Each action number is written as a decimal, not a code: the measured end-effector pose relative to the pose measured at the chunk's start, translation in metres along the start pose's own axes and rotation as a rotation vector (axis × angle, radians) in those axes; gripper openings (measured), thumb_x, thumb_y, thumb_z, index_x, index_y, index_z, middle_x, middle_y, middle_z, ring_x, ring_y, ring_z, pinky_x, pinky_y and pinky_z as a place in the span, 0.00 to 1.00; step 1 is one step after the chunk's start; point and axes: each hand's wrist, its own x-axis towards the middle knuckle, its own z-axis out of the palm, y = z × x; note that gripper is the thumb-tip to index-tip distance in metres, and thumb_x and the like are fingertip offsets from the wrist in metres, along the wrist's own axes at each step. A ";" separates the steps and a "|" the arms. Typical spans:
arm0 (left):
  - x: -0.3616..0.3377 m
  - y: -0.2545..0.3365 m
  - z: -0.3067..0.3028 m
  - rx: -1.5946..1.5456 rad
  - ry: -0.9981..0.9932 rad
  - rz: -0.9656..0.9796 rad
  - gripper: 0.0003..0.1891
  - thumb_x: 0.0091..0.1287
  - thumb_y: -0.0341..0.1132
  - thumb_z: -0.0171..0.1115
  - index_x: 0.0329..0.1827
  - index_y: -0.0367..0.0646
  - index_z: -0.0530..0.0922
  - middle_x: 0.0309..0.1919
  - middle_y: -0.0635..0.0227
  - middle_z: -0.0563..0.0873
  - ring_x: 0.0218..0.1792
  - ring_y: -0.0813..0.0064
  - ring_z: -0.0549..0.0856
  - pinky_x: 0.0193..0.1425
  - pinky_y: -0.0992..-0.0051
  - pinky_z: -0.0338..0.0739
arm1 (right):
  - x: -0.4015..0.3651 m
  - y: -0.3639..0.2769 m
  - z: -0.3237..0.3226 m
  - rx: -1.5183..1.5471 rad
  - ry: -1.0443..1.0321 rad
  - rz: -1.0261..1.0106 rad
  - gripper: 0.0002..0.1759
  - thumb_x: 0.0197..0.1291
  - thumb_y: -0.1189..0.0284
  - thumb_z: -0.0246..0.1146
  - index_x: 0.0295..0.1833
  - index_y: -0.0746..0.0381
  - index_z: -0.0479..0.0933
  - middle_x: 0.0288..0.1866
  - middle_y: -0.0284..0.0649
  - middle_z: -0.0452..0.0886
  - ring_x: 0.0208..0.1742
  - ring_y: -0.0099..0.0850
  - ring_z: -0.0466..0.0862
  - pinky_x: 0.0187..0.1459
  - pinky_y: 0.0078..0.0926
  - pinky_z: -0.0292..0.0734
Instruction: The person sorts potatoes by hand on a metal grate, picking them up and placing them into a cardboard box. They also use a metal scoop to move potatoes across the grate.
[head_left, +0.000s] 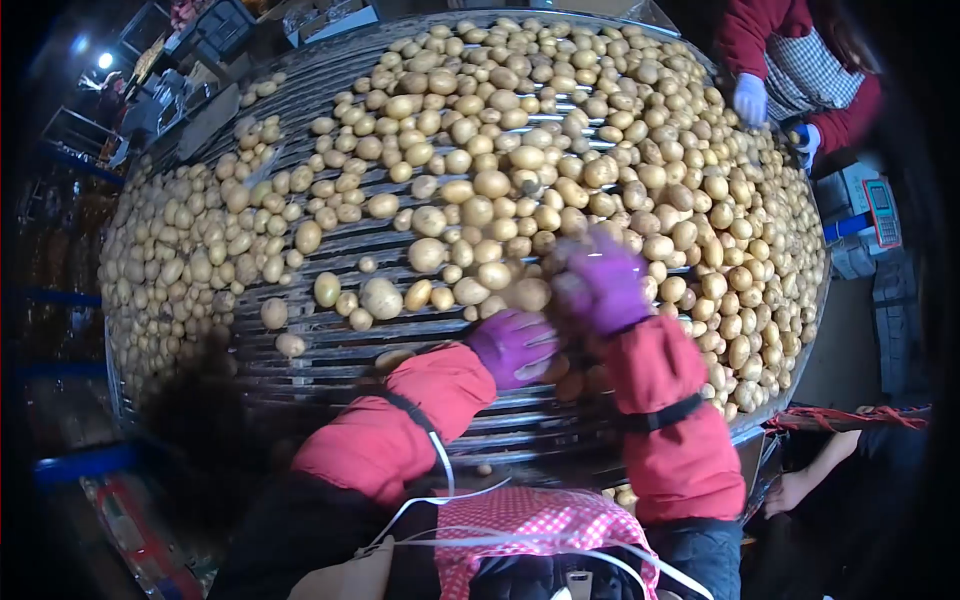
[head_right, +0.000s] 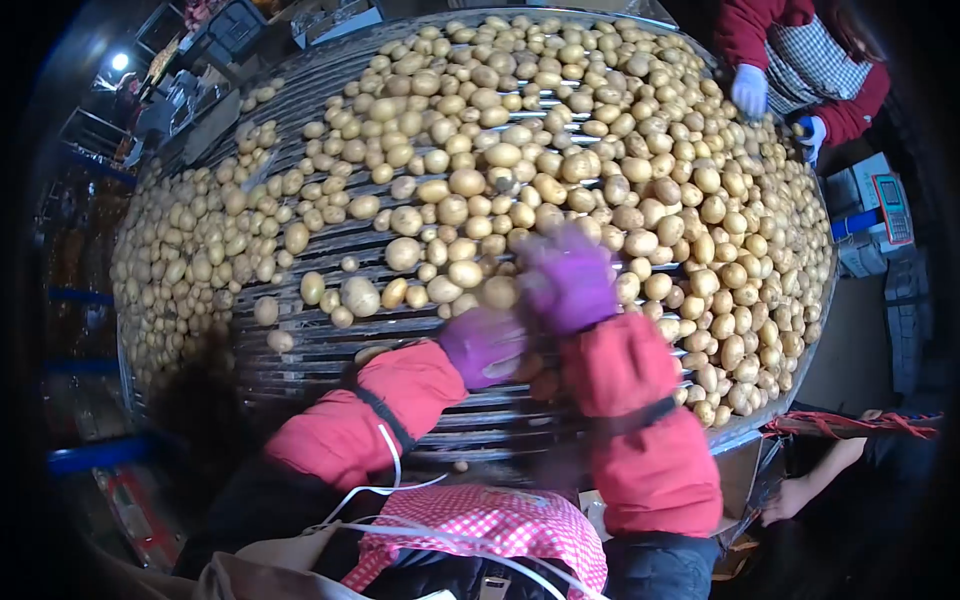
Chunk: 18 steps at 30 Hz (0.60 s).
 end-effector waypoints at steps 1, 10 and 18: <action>-0.003 -0.004 0.022 0.065 0.079 -0.044 0.14 0.62 0.42 0.61 0.44 0.44 0.83 0.39 0.59 0.85 0.42 0.58 0.84 0.41 0.60 0.78 | 0.003 -0.029 0.027 -0.015 0.044 -0.183 0.25 0.53 0.57 0.66 0.59 0.41 0.78 0.61 0.45 0.76 0.61 0.52 0.76 0.61 0.49 0.73; -0.128 -0.025 -0.064 0.066 0.628 -0.337 0.27 0.48 0.40 0.73 0.54 0.45 0.78 0.55 0.59 0.78 0.59 0.56 0.77 0.66 0.58 0.70 | 0.020 0.006 0.010 -0.378 0.114 -0.025 0.12 0.48 0.62 0.70 0.40 0.51 0.85 0.55 0.42 0.82 0.56 0.53 0.79 0.54 0.47 0.76; -0.205 -0.113 -0.071 -0.153 0.487 -0.746 0.50 0.39 0.48 0.83 0.71 0.55 0.69 0.76 0.50 0.56 0.72 0.47 0.64 0.72 0.52 0.64 | 0.178 -0.063 0.059 0.279 -0.338 0.475 0.23 0.60 0.61 0.62 0.60 0.55 0.77 0.56 0.43 0.82 0.57 0.42 0.81 0.56 0.39 0.77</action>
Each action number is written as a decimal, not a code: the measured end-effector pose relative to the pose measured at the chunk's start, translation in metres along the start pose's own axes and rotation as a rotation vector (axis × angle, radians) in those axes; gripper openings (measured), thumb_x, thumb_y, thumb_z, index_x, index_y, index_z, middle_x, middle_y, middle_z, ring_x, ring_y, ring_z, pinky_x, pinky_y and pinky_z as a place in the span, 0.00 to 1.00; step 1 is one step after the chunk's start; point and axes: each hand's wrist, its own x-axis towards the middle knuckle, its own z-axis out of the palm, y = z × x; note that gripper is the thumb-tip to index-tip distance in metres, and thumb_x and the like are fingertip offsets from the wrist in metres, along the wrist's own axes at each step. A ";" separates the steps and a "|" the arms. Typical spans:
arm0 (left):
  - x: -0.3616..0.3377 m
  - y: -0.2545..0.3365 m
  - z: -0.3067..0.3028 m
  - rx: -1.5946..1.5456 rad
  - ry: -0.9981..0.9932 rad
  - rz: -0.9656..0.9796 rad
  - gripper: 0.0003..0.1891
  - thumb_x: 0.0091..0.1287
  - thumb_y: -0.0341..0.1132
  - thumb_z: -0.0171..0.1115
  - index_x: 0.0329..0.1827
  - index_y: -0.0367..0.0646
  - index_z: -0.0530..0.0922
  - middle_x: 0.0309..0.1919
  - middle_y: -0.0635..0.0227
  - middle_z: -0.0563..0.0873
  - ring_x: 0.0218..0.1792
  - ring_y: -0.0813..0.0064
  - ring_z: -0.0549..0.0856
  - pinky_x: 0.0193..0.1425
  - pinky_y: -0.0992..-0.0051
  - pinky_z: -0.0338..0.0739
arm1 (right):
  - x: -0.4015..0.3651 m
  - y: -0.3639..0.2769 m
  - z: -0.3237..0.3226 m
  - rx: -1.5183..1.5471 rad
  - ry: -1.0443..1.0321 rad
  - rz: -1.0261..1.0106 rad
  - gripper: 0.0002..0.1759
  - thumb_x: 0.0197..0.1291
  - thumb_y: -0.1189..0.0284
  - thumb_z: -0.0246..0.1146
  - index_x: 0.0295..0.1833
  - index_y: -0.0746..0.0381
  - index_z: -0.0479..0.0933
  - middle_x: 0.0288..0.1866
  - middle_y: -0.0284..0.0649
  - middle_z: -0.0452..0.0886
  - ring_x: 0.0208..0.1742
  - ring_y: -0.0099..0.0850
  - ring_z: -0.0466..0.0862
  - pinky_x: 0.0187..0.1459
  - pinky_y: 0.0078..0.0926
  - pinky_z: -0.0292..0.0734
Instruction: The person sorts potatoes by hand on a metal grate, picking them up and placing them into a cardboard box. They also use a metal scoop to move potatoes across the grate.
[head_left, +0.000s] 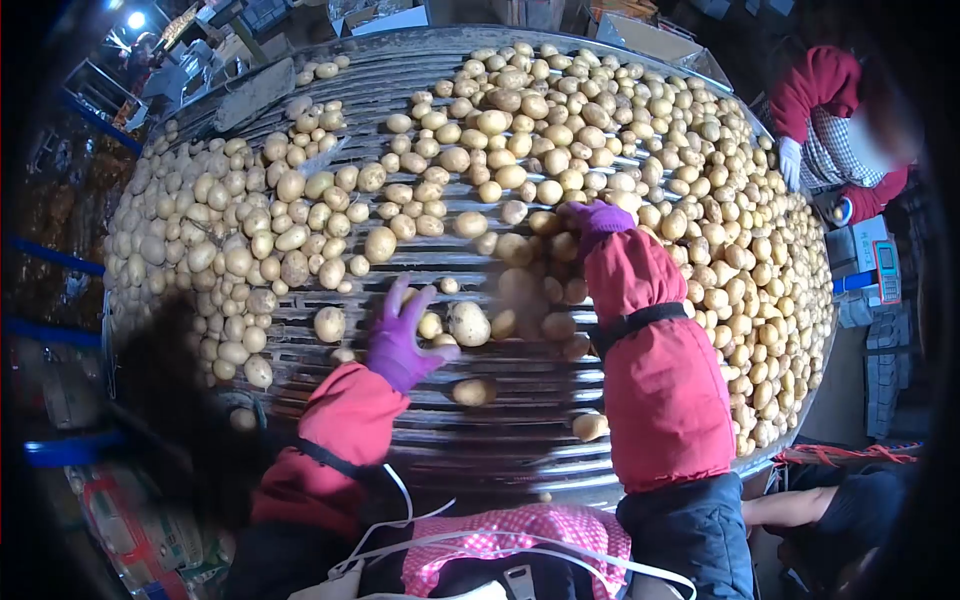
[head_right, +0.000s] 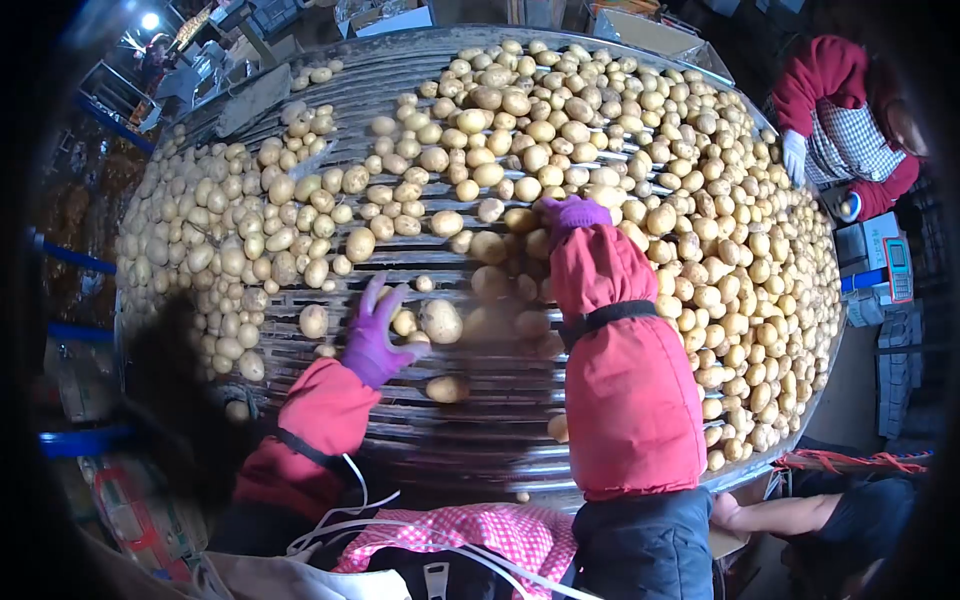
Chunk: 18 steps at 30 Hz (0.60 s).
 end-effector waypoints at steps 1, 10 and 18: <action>-0.001 0.006 0.010 0.059 -0.003 -0.009 0.52 0.38 0.49 0.83 0.72 0.56 0.68 0.76 0.49 0.55 0.73 0.46 0.62 0.72 0.51 0.64 | 0.004 0.005 -0.002 -0.030 -0.095 -0.076 0.25 0.56 0.68 0.65 0.61 0.56 0.76 0.57 0.42 0.82 0.58 0.40 0.82 0.56 0.37 0.77; 0.015 0.075 0.065 0.188 -0.154 0.233 0.57 0.36 0.52 0.83 0.75 0.56 0.63 0.75 0.44 0.52 0.74 0.42 0.57 0.75 0.50 0.57 | -0.187 0.107 -0.006 1.262 0.246 -0.148 0.46 0.44 0.65 0.79 0.69 0.67 0.67 0.60 0.40 0.78 0.63 0.34 0.78 0.66 0.34 0.70; 0.019 0.105 0.138 0.074 -0.010 0.523 0.51 0.38 0.46 0.82 0.71 0.52 0.66 0.73 0.41 0.55 0.72 0.40 0.60 0.73 0.49 0.61 | -0.365 0.185 0.005 2.143 0.676 -0.207 0.36 0.60 0.55 0.68 0.68 0.61 0.66 0.60 0.48 0.78 0.60 0.42 0.79 0.55 0.47 0.79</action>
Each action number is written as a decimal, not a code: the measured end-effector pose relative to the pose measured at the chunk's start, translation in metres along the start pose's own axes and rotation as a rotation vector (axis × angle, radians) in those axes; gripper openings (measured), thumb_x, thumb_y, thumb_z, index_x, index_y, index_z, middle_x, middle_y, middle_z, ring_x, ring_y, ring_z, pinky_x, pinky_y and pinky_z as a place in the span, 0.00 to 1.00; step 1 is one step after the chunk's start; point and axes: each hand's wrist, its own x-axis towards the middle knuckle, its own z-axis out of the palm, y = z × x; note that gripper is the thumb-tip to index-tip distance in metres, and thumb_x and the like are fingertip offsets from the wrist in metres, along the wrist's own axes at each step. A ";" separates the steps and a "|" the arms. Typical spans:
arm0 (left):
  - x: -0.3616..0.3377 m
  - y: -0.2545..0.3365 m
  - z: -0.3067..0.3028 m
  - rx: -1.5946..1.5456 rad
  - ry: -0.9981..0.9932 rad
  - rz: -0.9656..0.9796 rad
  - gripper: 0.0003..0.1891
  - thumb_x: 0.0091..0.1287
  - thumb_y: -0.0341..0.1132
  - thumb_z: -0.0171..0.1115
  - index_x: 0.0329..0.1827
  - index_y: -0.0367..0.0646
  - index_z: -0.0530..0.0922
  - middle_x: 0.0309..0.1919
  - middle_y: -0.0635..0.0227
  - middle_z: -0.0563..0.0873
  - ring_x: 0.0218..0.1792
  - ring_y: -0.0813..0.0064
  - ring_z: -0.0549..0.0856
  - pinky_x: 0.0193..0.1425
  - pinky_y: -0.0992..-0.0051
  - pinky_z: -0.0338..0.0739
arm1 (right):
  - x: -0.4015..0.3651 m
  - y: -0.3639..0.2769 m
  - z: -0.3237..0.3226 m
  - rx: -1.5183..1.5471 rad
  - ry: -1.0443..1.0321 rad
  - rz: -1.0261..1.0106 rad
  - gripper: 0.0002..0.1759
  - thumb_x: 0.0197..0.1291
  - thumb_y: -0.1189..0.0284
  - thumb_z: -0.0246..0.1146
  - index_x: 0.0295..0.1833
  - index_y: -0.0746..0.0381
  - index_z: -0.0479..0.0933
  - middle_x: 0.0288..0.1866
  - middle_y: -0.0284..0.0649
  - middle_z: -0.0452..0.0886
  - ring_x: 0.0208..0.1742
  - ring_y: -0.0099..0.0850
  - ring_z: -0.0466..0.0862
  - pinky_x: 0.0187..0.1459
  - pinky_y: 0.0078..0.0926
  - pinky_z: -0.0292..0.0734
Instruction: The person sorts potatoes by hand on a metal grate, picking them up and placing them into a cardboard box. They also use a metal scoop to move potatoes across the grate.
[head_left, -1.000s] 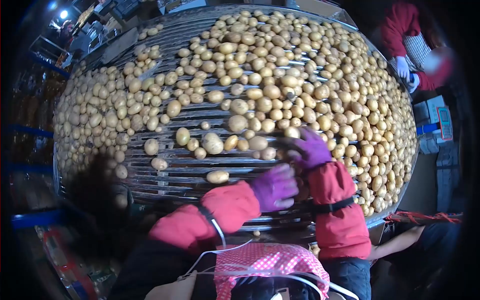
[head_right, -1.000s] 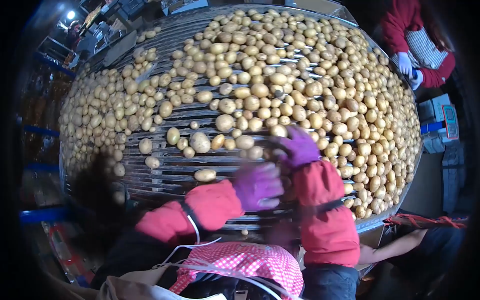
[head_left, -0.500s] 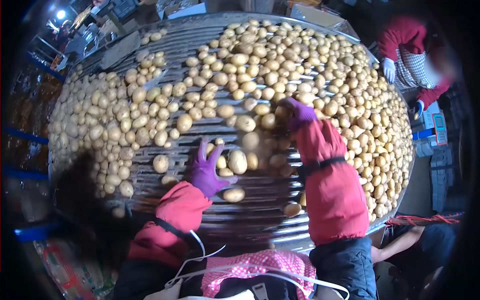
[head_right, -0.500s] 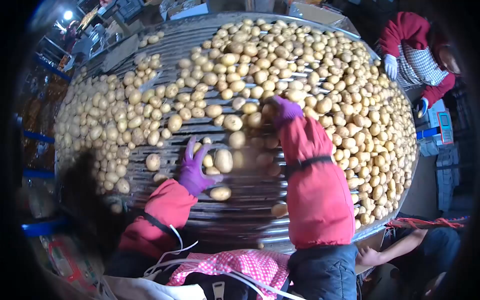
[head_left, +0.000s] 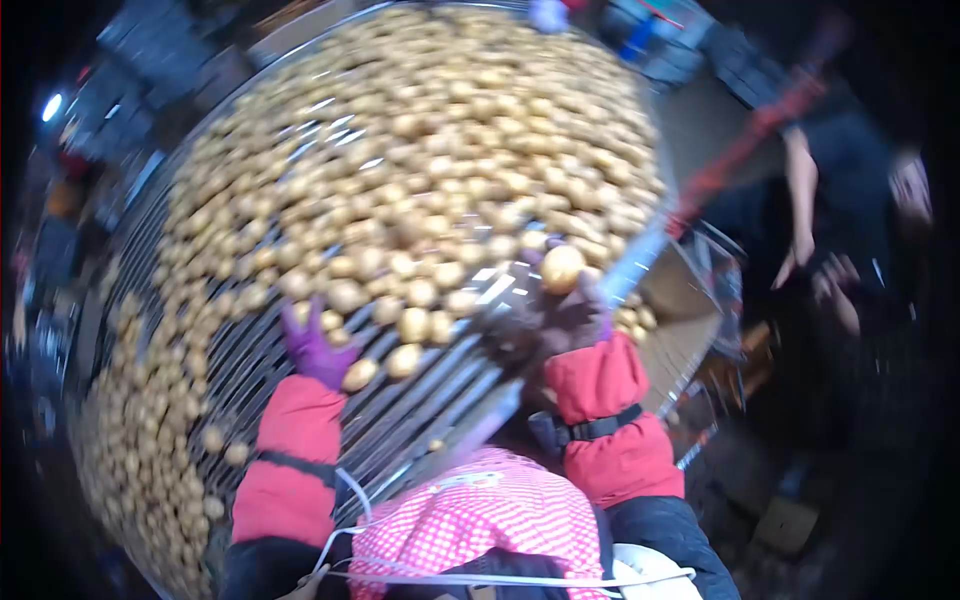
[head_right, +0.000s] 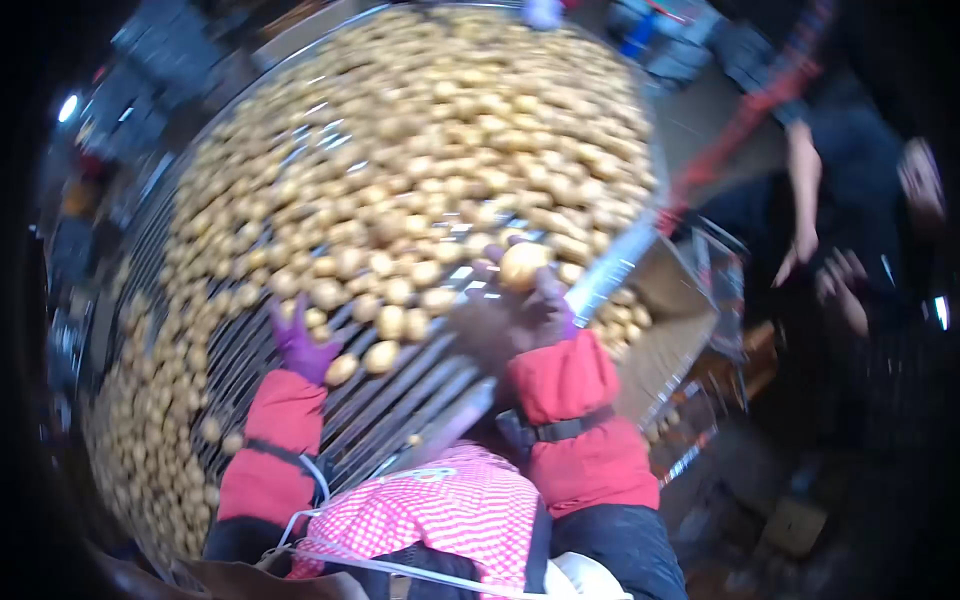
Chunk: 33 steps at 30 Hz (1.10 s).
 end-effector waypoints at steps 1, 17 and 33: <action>0.001 0.012 0.009 -0.101 0.006 -0.049 0.50 0.39 0.45 0.82 0.70 0.52 0.67 0.73 0.41 0.55 0.71 0.39 0.62 0.72 0.49 0.62 | -0.019 -0.015 -0.021 -0.009 0.010 -0.025 0.33 0.62 0.56 0.67 0.68 0.60 0.67 0.59 0.47 0.79 0.58 0.41 0.80 0.51 0.44 0.80; -0.003 -0.019 0.026 0.163 0.051 0.068 0.43 0.50 0.46 0.76 0.71 0.49 0.67 0.73 0.41 0.57 0.73 0.41 0.60 0.74 0.49 0.58 | -0.197 -0.365 -0.358 -0.489 0.927 -0.951 0.26 0.74 0.59 0.53 0.72 0.57 0.65 0.65 0.53 0.73 0.59 0.41 0.80 0.53 0.37 0.83; -0.094 -0.042 -0.144 -0.054 0.144 -0.314 0.36 0.59 0.33 0.70 0.71 0.40 0.67 0.69 0.49 0.70 0.72 0.54 0.68 0.75 0.62 0.62 | 0.010 0.054 -0.030 -1.822 -0.623 -0.469 0.28 0.52 0.71 0.69 0.62 0.52 0.76 0.60 0.44 0.78 0.57 0.43 0.80 0.56 0.38 0.77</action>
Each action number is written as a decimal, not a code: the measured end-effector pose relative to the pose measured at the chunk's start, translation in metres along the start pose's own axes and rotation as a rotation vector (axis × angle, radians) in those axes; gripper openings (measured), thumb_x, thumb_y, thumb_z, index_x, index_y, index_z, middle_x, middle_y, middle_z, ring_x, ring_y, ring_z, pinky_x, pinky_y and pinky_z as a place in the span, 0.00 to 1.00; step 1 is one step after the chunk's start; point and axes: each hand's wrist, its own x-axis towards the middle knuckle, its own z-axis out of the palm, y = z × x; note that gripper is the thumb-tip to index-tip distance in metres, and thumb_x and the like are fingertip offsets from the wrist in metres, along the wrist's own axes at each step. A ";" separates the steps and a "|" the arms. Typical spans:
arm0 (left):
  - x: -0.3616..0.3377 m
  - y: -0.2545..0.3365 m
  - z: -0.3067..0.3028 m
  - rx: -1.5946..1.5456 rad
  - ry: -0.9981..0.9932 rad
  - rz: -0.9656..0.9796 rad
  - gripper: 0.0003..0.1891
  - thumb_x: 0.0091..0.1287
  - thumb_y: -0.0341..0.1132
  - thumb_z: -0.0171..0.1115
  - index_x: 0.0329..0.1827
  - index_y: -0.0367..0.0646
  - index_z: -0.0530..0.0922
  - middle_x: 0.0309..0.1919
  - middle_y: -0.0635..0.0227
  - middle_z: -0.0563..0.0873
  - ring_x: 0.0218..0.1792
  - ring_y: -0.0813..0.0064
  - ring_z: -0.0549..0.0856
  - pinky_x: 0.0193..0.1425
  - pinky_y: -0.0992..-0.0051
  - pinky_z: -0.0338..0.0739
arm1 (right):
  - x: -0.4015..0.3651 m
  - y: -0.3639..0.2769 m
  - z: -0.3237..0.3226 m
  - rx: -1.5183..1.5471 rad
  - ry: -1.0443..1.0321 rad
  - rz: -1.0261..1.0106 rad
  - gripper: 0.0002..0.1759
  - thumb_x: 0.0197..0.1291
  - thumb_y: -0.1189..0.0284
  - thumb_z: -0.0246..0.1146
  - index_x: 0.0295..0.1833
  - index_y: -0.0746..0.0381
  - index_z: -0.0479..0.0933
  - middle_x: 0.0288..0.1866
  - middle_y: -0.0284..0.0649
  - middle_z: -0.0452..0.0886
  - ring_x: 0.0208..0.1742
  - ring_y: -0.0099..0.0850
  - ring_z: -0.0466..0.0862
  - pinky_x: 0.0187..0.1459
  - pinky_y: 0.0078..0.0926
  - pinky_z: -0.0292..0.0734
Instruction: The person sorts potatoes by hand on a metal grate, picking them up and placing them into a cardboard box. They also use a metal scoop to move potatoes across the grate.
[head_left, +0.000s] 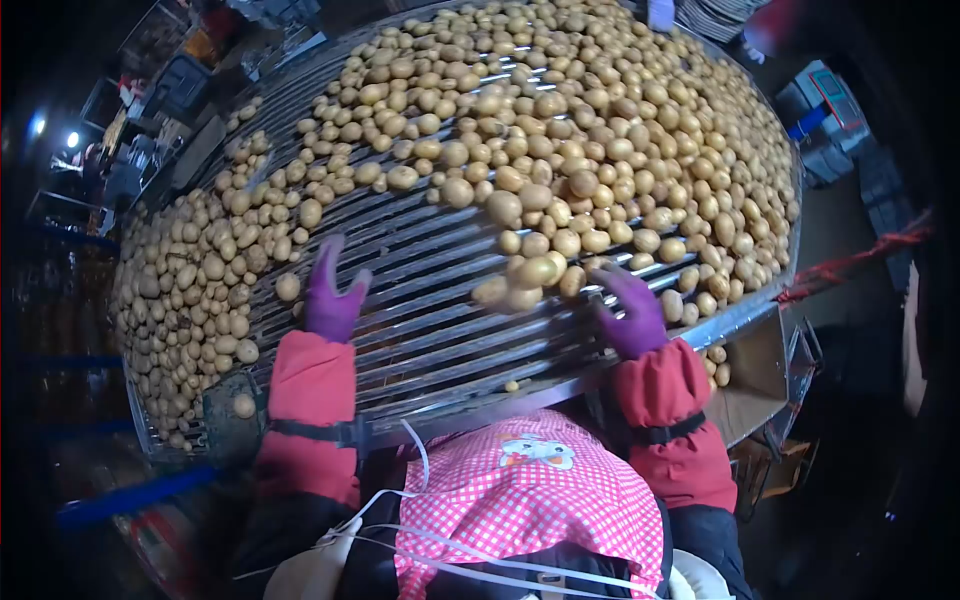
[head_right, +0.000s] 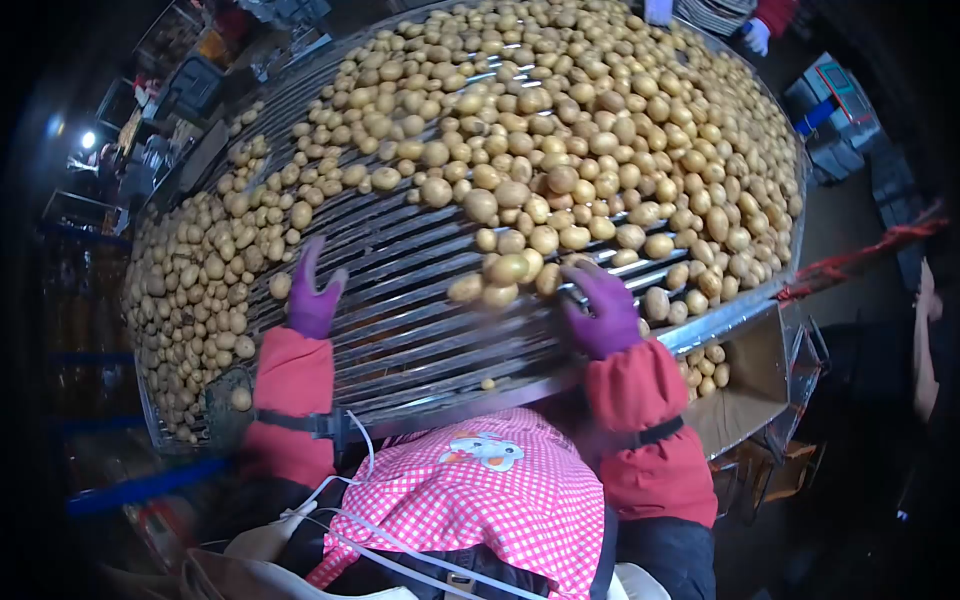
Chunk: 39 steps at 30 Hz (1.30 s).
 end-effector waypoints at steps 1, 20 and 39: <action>-0.004 -0.018 -0.015 0.015 -0.003 -0.057 0.35 0.58 0.33 0.71 0.71 0.39 0.68 0.69 0.49 0.71 0.71 0.54 0.69 0.74 0.62 0.63 | 0.022 -0.023 0.011 -0.191 -0.078 -0.115 0.29 0.50 0.71 0.68 0.62 0.50 0.76 0.65 0.44 0.76 0.63 0.45 0.77 0.61 0.43 0.73; 0.043 -0.019 0.031 0.361 0.070 0.038 0.25 0.58 0.41 0.70 0.58 0.42 0.78 0.51 0.54 0.82 0.57 0.53 0.78 0.65 0.56 0.68 | 0.179 -0.064 0.103 -0.620 -0.454 -0.061 0.23 0.56 0.58 0.66 0.57 0.48 0.75 0.51 0.39 0.79 0.58 0.44 0.78 0.52 0.42 0.77; 0.098 0.132 0.147 -1.348 -0.395 -0.610 0.17 0.70 0.46 0.53 0.52 0.43 0.75 0.42 0.62 0.80 0.28 0.78 0.77 0.29 0.81 0.71 | -0.015 -0.013 -0.029 1.565 0.514 0.543 0.22 0.59 0.59 0.62 0.55 0.61 0.75 0.46 0.46 0.81 0.38 0.38 0.80 0.36 0.31 0.77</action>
